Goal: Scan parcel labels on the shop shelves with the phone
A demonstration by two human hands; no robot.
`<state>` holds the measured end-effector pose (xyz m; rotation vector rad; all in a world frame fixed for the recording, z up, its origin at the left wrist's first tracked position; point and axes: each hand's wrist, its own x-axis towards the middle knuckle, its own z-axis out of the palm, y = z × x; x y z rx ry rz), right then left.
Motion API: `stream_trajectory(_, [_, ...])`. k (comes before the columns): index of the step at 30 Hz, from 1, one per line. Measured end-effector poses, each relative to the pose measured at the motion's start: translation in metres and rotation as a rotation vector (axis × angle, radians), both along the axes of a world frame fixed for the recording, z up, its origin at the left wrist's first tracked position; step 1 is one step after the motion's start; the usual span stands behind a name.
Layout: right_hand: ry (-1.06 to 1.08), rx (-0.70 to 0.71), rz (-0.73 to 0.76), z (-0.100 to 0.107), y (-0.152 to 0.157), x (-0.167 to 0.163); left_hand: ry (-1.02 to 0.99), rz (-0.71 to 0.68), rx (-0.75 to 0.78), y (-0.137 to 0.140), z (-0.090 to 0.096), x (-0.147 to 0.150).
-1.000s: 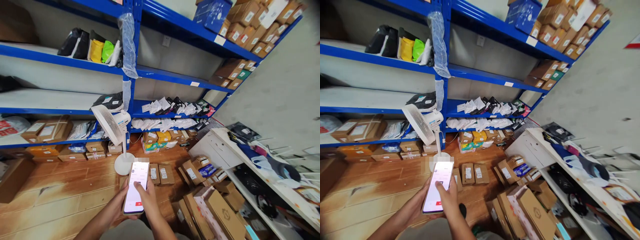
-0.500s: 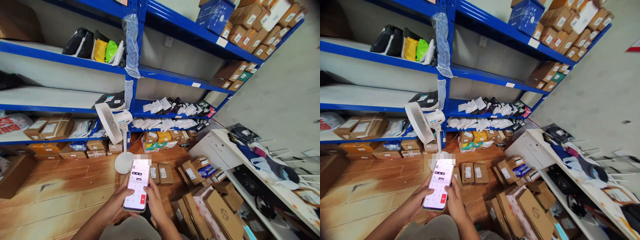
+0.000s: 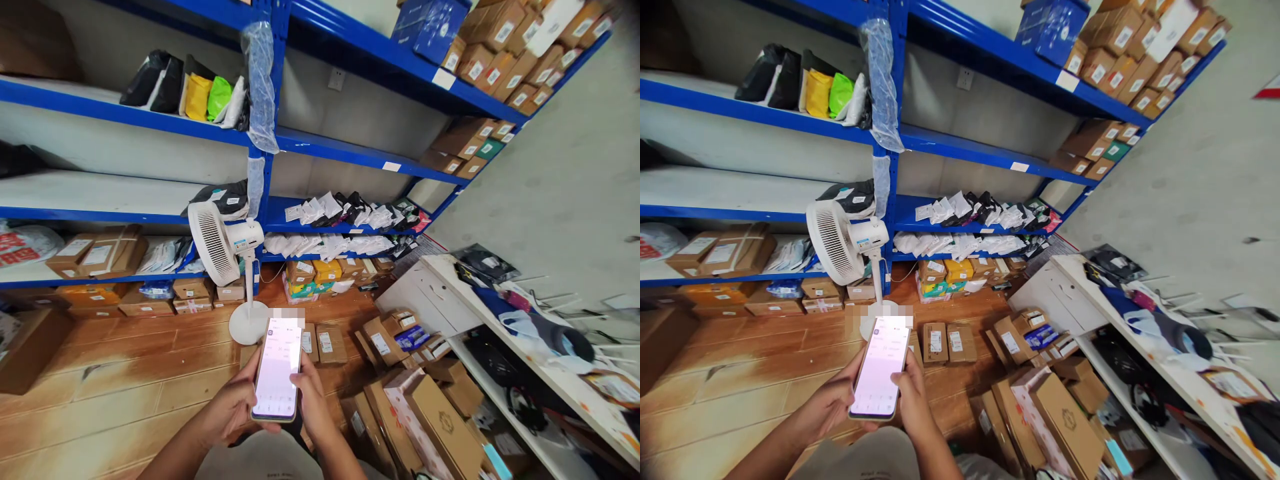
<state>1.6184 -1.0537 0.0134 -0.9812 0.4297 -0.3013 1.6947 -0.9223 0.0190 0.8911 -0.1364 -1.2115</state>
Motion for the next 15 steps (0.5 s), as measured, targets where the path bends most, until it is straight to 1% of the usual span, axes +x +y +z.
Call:
stream_trajectory(2, [0.013, 0.020, -0.028, -0.001, 0.001, -0.001, -0.017, -0.008, 0.041, -0.001, 0.000, -0.002])
stream_trajectory(5, [0.036, 0.044, -0.054, -0.006, 0.000, -0.003, -0.052, -0.018, 0.142, -0.003, 0.000, -0.005])
stream_trajectory(6, [0.046, 0.050, -0.063, -0.009, -0.001, -0.003, -0.055, -0.028, 0.148, -0.003, 0.000, -0.006])
stream_trajectory(11, [0.112, 0.105, -0.114, -0.026, -0.011, -0.007, -0.015, -0.092, 0.045, -0.011, -0.012, -0.009])
stream_trajectory(15, [0.142, 0.135, -0.115, -0.042, -0.028, -0.009, 0.018, -0.095, 0.068, -0.027, -0.025, -0.015])
